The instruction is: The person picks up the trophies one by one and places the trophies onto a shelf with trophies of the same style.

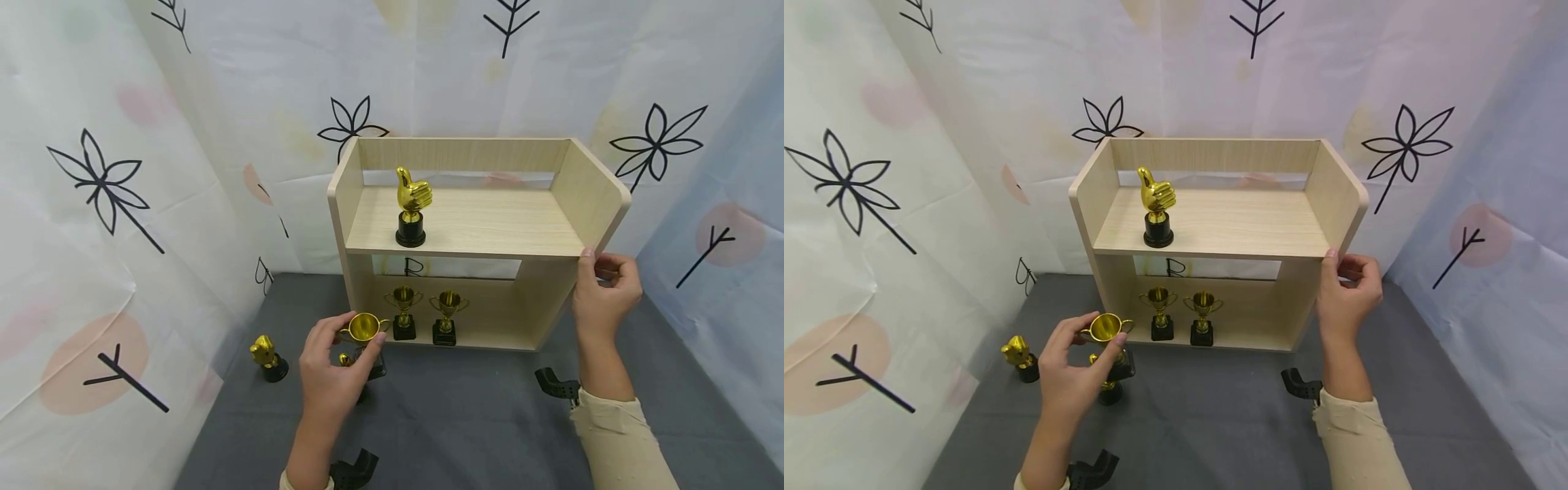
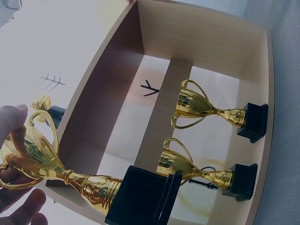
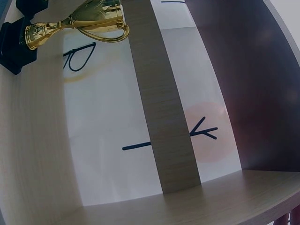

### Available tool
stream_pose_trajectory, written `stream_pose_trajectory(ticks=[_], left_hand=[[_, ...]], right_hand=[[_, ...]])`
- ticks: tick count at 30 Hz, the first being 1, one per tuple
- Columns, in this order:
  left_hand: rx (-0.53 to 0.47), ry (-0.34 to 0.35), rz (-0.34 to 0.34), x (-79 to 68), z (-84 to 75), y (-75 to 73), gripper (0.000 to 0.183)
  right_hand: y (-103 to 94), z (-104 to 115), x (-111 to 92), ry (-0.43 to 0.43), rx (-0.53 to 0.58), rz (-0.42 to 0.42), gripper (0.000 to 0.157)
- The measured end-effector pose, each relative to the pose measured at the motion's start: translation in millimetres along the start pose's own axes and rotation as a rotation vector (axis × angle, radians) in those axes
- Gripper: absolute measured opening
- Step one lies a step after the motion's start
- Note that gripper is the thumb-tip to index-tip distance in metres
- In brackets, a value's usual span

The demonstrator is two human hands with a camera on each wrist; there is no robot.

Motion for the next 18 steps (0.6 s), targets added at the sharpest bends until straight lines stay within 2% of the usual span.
stream_pose_trajectory(ticks=[18], left_hand=[[0.018, -0.003, 0.057, -6.5, -1.5, 14.2, 0.048]], right_hand=[[-0.3, -4, 1, 0.0, -0.002, -0.001, 0.019]])
Point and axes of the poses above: each hand's wrist, its own x-axis towards the middle knuckle, its own y-axis out of the palm, z = x × y, the point moved 9 cm from there along x, towards the middle knuckle, and after that the axes turned 8 degrees about x, right-handed, at the moved point
